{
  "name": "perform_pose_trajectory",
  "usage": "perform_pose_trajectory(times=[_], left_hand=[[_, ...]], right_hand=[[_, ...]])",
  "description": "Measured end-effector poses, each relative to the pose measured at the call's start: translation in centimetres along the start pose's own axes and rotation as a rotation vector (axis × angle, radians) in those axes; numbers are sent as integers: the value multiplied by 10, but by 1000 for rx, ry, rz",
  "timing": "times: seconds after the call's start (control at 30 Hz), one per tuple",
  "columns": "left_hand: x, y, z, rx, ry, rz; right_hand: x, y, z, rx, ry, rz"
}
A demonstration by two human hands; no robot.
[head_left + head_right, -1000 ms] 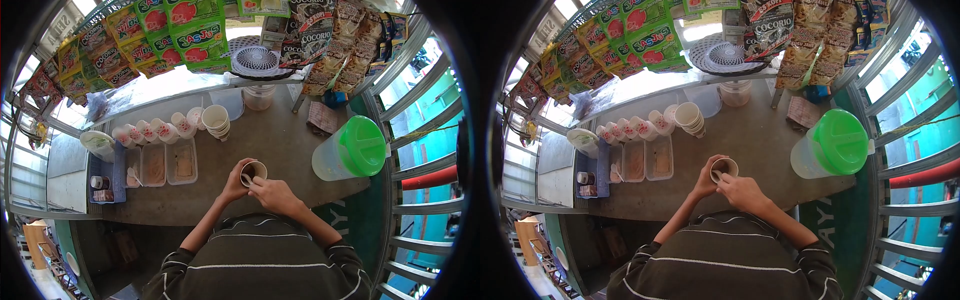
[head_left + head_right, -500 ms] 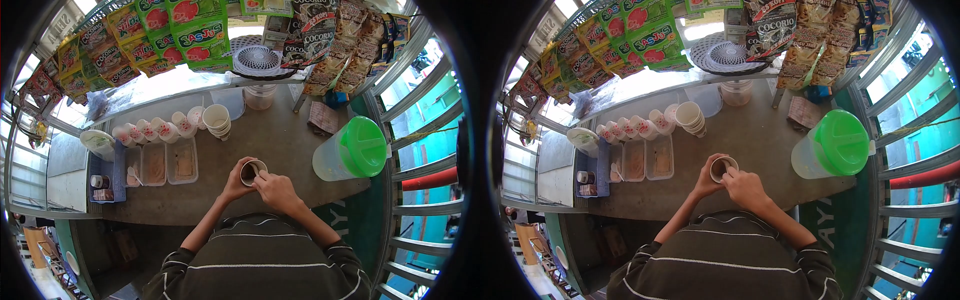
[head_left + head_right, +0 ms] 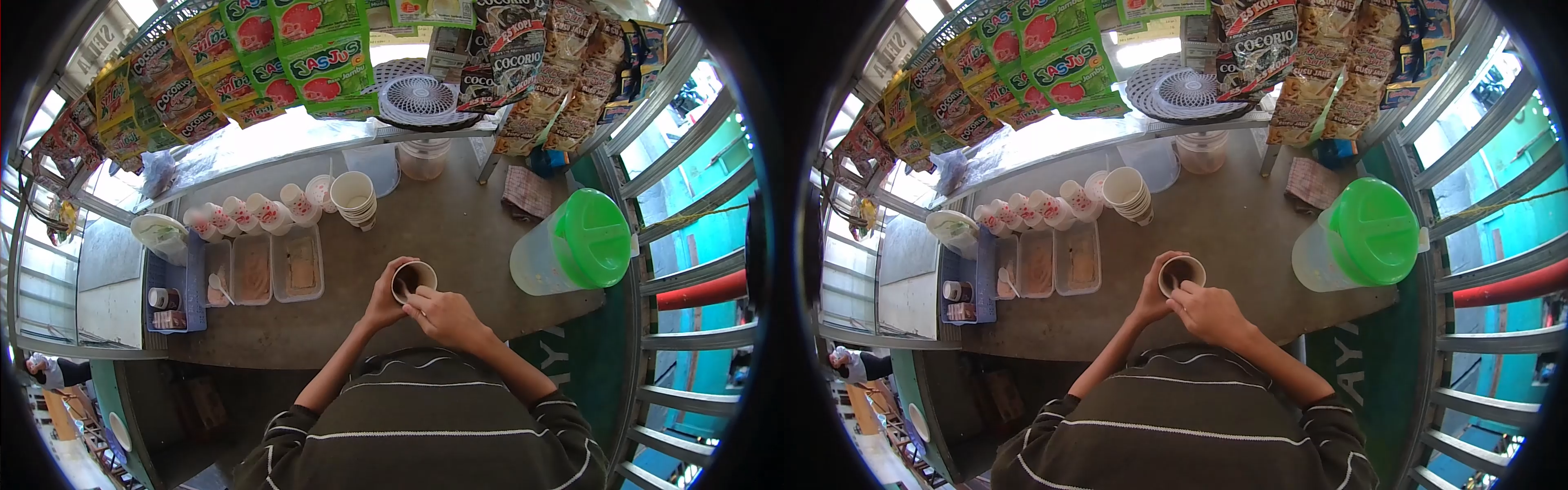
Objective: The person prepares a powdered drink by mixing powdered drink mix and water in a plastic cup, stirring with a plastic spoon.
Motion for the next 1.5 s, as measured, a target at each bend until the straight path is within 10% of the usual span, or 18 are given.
perform_pose_trajectory(times=[0.97, 1.5], left_hand=[[6, 2, -4, 134, 38, -27], [17, 7, 2, 158, 163, 528]], right_hand=[[11, -19, 5, 103, 274, 210], [30, -2, 0, 97, 252, 438]])
Point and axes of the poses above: each hand's wrist, its own z-axis towards the middle knuckle, its own y-axis out of the palm, x = y × z, the point moved 1 cm from there along z, towards the middle knuckle, and after that the axes turned 3 degrees about -z, right-handed, at the moved point
